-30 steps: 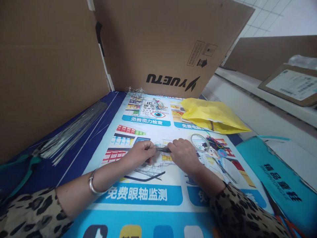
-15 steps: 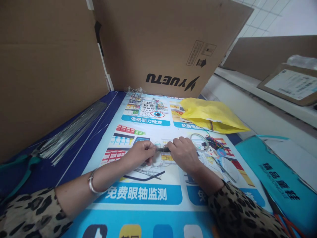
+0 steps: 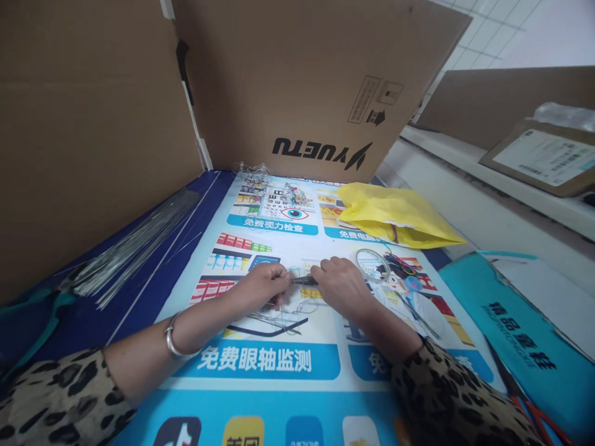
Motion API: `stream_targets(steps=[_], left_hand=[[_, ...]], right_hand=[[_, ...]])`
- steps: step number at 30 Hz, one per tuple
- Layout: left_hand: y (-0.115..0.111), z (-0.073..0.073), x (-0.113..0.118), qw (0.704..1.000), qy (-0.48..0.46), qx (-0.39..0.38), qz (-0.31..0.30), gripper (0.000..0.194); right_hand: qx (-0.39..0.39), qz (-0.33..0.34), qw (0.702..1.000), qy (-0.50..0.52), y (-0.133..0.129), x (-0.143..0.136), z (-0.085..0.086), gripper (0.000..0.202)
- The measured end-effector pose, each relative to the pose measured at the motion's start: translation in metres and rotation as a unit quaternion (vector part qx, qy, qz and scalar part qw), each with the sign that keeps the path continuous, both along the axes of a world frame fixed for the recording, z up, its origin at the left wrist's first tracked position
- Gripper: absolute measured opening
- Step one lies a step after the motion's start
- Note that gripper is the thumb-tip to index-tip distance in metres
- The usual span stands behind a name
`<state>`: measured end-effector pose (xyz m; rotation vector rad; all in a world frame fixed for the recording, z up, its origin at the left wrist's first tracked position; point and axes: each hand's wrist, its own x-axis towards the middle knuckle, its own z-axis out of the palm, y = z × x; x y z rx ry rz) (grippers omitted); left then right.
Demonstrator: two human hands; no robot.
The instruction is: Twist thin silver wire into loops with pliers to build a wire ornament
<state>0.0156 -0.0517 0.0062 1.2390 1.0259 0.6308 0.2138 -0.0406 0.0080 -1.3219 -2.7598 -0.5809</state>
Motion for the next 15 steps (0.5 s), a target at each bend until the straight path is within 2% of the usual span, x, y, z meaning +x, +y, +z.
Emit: stream_targets(steps=[10,15], left_hand=[[0.0012,-0.0045,-0.0020,0.998,0.040,0.038,-0.012,0.014],[0.0020,-0.0067,-0.0010,0.997,0.065,0.039,-0.009,0.009]], right_hand=[[-0.003,-0.008,1.000,0.005,-0.0042,-0.0008,0.0022,0.016],[-0.054,-0.054,0.997,0.011,-0.0075,-0.0033,0.0013,0.014]])
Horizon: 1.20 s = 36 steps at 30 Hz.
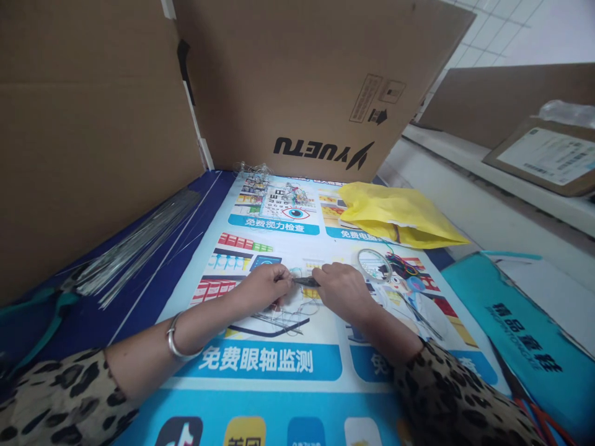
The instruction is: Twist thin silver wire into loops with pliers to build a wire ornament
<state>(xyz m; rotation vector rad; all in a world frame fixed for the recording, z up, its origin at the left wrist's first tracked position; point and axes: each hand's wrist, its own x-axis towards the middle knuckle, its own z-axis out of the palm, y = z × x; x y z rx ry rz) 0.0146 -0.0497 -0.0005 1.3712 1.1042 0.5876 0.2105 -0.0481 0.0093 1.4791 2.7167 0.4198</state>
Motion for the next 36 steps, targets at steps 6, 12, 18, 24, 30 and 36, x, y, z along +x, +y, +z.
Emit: stream_targets(steps=[6,12,18,24,30,36], left_hand=[[-0.001,0.013,0.001,0.999,-0.026,-0.034,0.013,0.010],[-0.003,0.025,-0.001,0.998,-0.056,-0.041,-0.001,0.015],[-0.002,0.024,-0.003,0.998,-0.052,-0.041,-0.007,0.019],[-0.002,0.021,-0.004,0.998,-0.049,-0.026,-0.001,0.014],[-0.003,0.026,-0.004,0.999,-0.043,-0.028,0.002,0.013],[-0.001,0.015,-0.002,1.000,0.008,0.002,0.029,0.014]], right_hand=[[-0.060,-0.054,0.997,0.003,-0.001,-0.002,0.008,0.012],[-0.115,-0.074,0.990,0.022,0.002,-0.002,0.013,0.014],[-0.141,-0.075,0.986,0.051,0.003,-0.001,0.013,0.016],[-0.142,-0.068,0.985,0.066,0.006,0.001,0.010,0.017],[-0.136,-0.059,0.986,0.072,0.005,0.001,0.009,0.014],[-0.126,-0.072,0.974,0.172,0.011,0.005,0.000,0.017]])
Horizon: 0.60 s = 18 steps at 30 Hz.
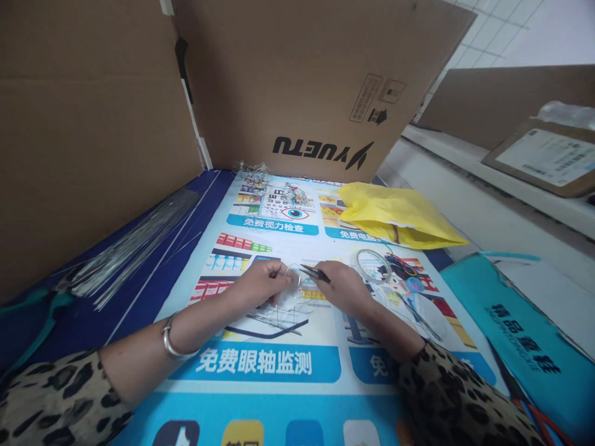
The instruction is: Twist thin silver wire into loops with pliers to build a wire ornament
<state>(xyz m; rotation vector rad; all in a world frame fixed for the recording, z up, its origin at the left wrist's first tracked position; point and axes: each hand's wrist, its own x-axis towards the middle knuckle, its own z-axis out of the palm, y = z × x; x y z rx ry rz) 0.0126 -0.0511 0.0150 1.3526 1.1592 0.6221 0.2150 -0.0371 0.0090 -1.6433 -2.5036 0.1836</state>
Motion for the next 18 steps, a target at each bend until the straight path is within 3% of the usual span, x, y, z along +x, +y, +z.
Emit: stream_targets(steps=[6,9,14,18], left_hand=[[0.001,-0.006,0.000,0.999,-0.023,0.009,0.023,0.019],[0.001,-0.005,-0.001,0.999,-0.038,0.015,0.029,0.021],[0.000,-0.001,0.000,0.998,-0.044,0.000,0.042,0.023],[-0.002,0.004,0.001,0.999,-0.043,0.004,0.033,0.024]], right_hand=[[0.048,-0.048,0.972,0.224,0.000,0.003,-0.008,0.014],[0.097,0.005,0.951,0.294,-0.004,0.002,-0.007,0.019],[0.162,0.174,0.948,0.213,-0.011,-0.002,-0.007,0.034],[0.169,0.186,0.952,0.174,-0.012,-0.005,-0.006,0.026]])
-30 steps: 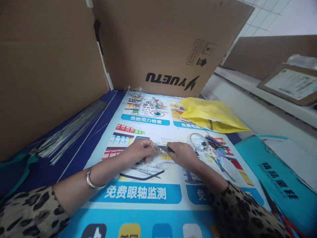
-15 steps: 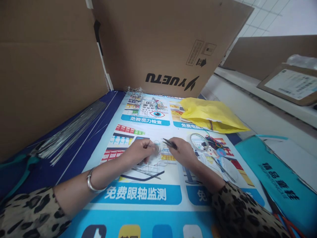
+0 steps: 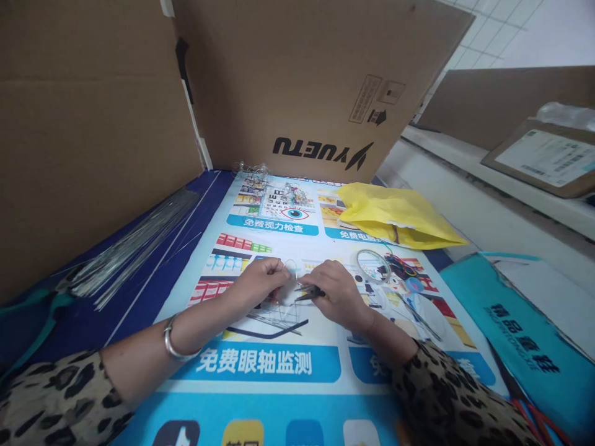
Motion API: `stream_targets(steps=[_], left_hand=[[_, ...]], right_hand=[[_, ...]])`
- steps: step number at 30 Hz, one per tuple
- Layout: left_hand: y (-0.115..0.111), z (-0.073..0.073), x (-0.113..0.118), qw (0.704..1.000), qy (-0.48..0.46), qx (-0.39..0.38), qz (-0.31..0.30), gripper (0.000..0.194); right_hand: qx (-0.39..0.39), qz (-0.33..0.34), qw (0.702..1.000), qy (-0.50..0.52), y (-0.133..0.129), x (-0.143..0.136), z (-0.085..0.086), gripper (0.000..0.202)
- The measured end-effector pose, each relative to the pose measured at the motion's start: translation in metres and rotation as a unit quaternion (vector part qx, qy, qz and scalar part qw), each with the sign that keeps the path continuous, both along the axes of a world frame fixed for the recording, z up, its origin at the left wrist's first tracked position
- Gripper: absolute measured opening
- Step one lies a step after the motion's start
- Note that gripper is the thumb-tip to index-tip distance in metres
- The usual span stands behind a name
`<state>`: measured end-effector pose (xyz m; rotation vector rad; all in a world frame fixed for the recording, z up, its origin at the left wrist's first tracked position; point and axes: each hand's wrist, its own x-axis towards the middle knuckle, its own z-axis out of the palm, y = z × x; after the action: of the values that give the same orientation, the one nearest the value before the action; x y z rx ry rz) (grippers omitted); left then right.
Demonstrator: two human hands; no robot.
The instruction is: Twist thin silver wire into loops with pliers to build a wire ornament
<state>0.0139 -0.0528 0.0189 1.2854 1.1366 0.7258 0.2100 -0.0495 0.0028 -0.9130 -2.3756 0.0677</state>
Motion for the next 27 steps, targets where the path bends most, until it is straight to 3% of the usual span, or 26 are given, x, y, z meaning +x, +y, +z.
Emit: stream_targets(steps=[7,12,27], left_hand=[[-0.002,0.005,0.001,0.999,-0.016,-0.012,-0.036,0.021],[-0.001,0.002,0.001,0.999,-0.011,-0.007,-0.041,0.022],[0.000,-0.012,0.003,0.997,-0.007,0.029,-0.068,0.013]], right_hand=[[-0.081,-0.038,0.989,0.115,0.002,-0.002,0.005,0.009],[-0.120,-0.060,0.982,0.135,0.001,-0.002,0.006,0.013],[-0.109,-0.032,0.987,0.118,-0.002,-0.007,0.016,0.013]])
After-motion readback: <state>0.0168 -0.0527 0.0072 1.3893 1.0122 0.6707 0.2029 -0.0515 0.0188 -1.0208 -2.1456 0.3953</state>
